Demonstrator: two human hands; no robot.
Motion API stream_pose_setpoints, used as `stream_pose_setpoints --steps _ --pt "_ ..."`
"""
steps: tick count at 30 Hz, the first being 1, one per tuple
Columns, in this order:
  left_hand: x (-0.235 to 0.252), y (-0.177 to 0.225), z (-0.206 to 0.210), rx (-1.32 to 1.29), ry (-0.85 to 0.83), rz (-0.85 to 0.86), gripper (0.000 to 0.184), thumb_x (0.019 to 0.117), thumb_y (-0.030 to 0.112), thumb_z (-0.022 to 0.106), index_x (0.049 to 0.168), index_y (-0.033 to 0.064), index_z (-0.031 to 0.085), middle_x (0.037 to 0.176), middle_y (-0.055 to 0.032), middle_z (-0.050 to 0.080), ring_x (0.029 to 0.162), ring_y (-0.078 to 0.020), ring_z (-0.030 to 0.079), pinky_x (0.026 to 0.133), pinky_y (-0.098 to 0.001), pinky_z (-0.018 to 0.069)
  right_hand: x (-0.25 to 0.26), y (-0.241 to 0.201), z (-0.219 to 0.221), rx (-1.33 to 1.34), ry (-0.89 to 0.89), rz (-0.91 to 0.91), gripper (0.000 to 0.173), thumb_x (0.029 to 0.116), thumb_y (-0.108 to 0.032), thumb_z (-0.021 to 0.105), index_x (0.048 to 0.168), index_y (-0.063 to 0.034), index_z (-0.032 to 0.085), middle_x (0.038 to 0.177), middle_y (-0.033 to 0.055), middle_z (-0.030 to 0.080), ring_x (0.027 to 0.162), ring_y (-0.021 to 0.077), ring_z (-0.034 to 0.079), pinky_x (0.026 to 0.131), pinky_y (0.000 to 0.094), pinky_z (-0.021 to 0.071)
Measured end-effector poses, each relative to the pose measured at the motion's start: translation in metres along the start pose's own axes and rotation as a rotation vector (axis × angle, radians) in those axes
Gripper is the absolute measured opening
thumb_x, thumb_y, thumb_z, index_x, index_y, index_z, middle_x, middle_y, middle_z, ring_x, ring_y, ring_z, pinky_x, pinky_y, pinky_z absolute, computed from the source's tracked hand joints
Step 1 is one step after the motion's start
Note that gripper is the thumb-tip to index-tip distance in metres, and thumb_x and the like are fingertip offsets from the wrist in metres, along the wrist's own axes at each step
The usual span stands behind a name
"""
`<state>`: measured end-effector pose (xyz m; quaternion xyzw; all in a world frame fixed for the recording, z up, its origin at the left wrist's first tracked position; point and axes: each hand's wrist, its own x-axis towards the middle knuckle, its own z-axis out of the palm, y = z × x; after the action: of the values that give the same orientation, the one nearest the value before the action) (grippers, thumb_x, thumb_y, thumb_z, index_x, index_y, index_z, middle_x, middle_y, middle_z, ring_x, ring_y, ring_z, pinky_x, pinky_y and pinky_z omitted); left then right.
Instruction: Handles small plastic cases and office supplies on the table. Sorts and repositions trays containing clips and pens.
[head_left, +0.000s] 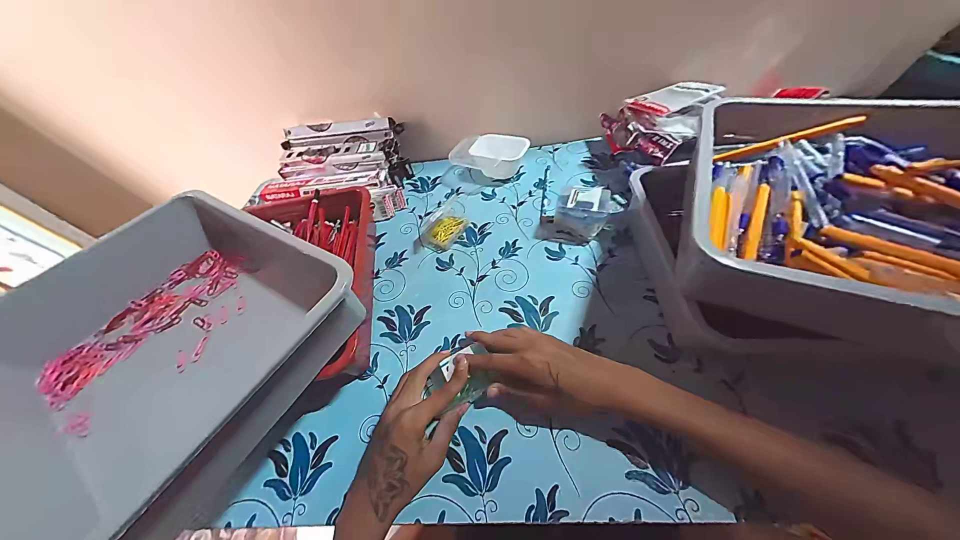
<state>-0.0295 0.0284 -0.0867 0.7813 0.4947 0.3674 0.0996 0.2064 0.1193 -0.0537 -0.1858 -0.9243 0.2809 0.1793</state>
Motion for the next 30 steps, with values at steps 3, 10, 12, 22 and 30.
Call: stream_pose_setpoints --steps 3,10,12,22,30 --pt "0.002 0.002 0.0 0.015 0.01 -0.005 0.036 0.0955 0.027 0.06 0.126 0.0141 0.075 0.135 -0.0188 0.064 0.122 -0.0251 0.064 0.1 -0.0309 0.0517 0.011 0.001 -0.031 0.061 0.161 0.171 0.053 0.1044 -0.034 0.058 0.144 0.002 0.053 0.125 0.0179 0.069 0.112 0.024 0.069 0.095 0.0421 0.0545" --pt "0.005 0.001 0.0 0.031 -0.028 0.011 0.046 0.0951 0.043 0.063 0.128 0.0129 0.074 0.133 -0.0209 0.065 0.12 -0.0298 0.065 0.099 -0.0374 0.0536 0.065 0.03 -0.149 -0.48 0.334 0.87 0.061 0.0903 -0.016 0.077 0.138 0.0125 0.052 0.139 0.0374 0.05 0.132 0.0548 0.046 0.102 0.0699 0.0379" --pt "0.007 0.003 0.002 0.033 0.013 -0.007 0.049 0.0941 0.05 0.064 0.123 0.0128 0.076 0.129 -0.0192 0.067 0.114 -0.0284 0.067 0.095 -0.0377 0.0555 0.076 0.039 -0.163 -0.487 0.192 1.092 0.068 0.0862 -0.02 0.082 0.135 0.0154 0.052 0.142 0.0392 0.048 0.137 0.0555 0.042 0.106 0.0724 0.0335" --pt "0.033 0.01 -0.002 0.007 -0.097 -0.006 0.032 0.0919 0.03 0.072 0.113 0.0063 0.077 0.116 -0.0175 0.071 0.101 -0.0325 0.07 0.086 -0.0443 0.0578 0.071 0.046 -0.138 -0.483 0.038 1.318 0.042 0.0932 -0.022 0.073 0.113 0.0138 0.064 0.126 0.0364 0.06 0.124 0.0527 0.055 0.095 0.0729 0.0408" --pt "0.151 0.021 0.058 -0.238 -0.277 -0.093 0.067 0.0843 0.021 0.084 0.138 -0.0043 0.054 0.112 -0.0248 0.069 0.103 -0.04 0.068 0.092 -0.0582 0.0529 0.076 0.002 -0.148 -0.352 0.078 1.037 0.053 0.0868 -0.02 0.081 0.127 0.0064 0.059 0.118 0.0304 0.064 0.114 0.0476 0.06 0.093 0.0709 0.0432"
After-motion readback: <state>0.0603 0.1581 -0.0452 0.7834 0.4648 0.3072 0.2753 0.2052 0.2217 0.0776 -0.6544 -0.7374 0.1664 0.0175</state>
